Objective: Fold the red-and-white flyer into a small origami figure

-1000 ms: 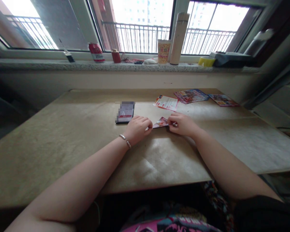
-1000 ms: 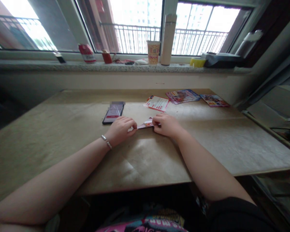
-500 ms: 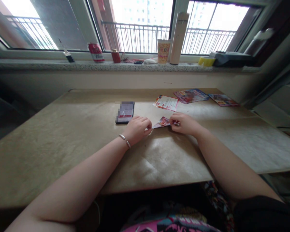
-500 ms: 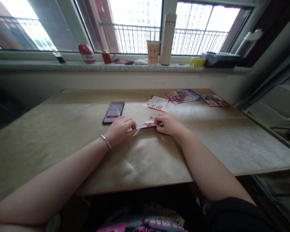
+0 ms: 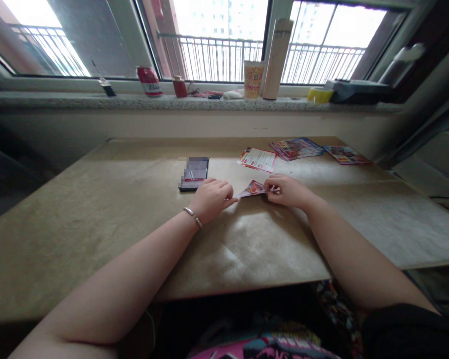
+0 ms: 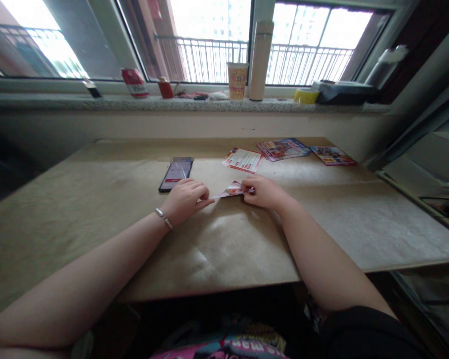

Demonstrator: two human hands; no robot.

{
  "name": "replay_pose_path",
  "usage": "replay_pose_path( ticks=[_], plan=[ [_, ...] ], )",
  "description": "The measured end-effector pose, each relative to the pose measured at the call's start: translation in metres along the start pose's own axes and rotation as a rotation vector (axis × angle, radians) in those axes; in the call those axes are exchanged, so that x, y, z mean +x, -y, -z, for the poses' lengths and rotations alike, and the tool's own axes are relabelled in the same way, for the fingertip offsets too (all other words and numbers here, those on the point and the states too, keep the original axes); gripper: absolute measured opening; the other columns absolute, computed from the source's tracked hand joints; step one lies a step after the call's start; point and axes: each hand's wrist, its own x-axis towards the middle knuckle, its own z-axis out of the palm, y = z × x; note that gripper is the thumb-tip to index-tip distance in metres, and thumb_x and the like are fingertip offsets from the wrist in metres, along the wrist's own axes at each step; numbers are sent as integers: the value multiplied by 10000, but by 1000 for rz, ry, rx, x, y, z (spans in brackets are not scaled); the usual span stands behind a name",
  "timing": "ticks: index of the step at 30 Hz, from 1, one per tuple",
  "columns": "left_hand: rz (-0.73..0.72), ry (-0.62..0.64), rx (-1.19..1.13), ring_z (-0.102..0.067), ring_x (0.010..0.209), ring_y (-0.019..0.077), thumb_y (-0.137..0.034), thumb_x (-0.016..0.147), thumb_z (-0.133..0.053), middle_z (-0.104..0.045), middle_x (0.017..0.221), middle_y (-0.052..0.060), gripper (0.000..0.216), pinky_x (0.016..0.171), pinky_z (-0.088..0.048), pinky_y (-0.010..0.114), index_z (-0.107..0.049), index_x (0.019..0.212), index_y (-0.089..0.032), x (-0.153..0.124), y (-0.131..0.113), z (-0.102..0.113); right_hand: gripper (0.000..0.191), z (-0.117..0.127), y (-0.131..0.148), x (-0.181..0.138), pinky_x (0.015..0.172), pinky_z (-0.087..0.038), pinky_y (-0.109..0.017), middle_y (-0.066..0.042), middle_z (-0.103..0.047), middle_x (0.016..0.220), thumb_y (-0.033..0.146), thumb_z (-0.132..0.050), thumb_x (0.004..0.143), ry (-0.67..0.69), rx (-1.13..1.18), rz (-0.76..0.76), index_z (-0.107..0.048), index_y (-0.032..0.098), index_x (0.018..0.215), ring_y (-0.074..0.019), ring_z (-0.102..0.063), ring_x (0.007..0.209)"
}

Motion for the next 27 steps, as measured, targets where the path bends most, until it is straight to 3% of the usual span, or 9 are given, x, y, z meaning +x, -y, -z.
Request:
replay_pose_path(
  ticks=[7, 12, 19, 23, 27],
  plan=[
    [15, 22, 4, -562, 671, 163, -473, 847, -625, -643, 728, 23, 335, 711, -367, 302, -578, 715, -168, 0, 0, 1, 76, 3, 6, 0, 673, -406, -253, -26, -623, 767, 146, -539, 705, 9, -11, -13, -599, 190, 724, -150, -543, 714],
    [40, 57, -4, -564, 685, 166, -439, 828, -662, -637, 736, 19, 305, 676, -364, 291, -572, 711, -172, -2, 3, 2, 77, 4, -5, -3, 683, -410, -259, -32, -620, 766, 158, -550, 696, -4, -91, -28, -613, 194, 719, -165, -548, 738],
    [135, 49, -95, -562, 675, 144, -430, 883, -578, -634, 810, 27, 273, 619, -384, 265, -595, 793, -173, -4, 5, 4, 96, 2, -20, -4, 724, -429, -270, -37, -641, 802, 171, -585, 725, -4, -60, -4, -670, 202, 757, -169, -571, 777],
    [122, 45, -160, -597, 769, 157, -348, 918, -498, -647, 949, 50, 207, 694, -452, 282, -617, 938, -179, -5, 1, 1, 107, -6, -8, 0, 753, -415, -288, -47, -666, 830, 204, -610, 787, 15, -80, 99, -717, 214, 786, -166, -579, 776],
    [69, 49, -222, -599, 967, 197, -304, 912, -481, -641, 1071, 74, 233, 873, -487, 342, -619, 1055, -182, -4, 0, -3, 121, -16, 4, 4, 796, -395, -316, -51, -671, 841, 274, -625, 840, -6, -116, 178, -739, 237, 817, -176, -563, 815]
  ],
)
